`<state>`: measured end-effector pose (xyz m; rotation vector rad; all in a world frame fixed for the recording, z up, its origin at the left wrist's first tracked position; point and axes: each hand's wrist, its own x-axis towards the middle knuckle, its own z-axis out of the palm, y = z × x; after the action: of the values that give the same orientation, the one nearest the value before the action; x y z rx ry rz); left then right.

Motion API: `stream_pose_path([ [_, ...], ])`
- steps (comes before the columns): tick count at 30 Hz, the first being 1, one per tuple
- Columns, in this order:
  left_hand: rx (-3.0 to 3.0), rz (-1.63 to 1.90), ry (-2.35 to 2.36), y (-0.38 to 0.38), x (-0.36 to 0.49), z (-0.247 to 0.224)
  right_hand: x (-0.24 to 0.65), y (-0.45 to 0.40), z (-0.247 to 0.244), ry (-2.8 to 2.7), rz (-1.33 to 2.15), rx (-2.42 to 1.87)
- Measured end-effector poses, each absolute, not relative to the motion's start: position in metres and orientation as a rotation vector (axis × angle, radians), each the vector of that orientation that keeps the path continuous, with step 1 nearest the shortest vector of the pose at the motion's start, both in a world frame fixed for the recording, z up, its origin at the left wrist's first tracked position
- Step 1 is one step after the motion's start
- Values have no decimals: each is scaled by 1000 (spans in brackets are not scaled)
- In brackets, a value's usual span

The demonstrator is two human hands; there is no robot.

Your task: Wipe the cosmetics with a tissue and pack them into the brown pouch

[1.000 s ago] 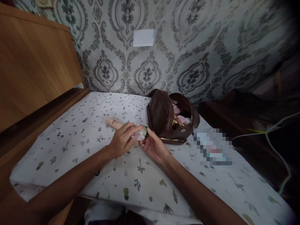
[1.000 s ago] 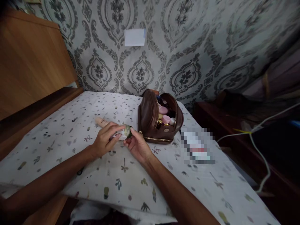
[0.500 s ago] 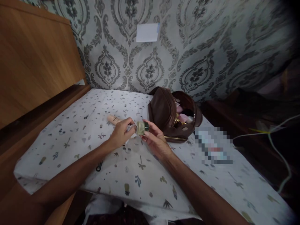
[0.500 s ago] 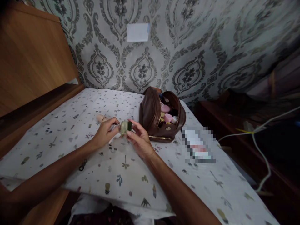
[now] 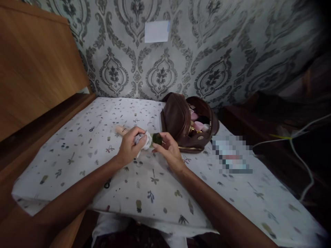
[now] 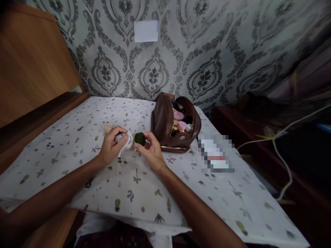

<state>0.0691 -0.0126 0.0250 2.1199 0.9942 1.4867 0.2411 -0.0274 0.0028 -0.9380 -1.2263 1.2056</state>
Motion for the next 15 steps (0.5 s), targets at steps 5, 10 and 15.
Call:
stream_pose_path([
  [5, 2263, 1498, 910, -12, 69, 21, 237, -27, -1, -1327, 1122, -997],
  [10, 2436, 1420, 807, -10, 70, 16, 241, -24, -10, -1535, 838, -1054],
  [15, 2464, 1294, 944, -12, 72, 14, 241, -30, -8, -1751, 530, -1032],
])
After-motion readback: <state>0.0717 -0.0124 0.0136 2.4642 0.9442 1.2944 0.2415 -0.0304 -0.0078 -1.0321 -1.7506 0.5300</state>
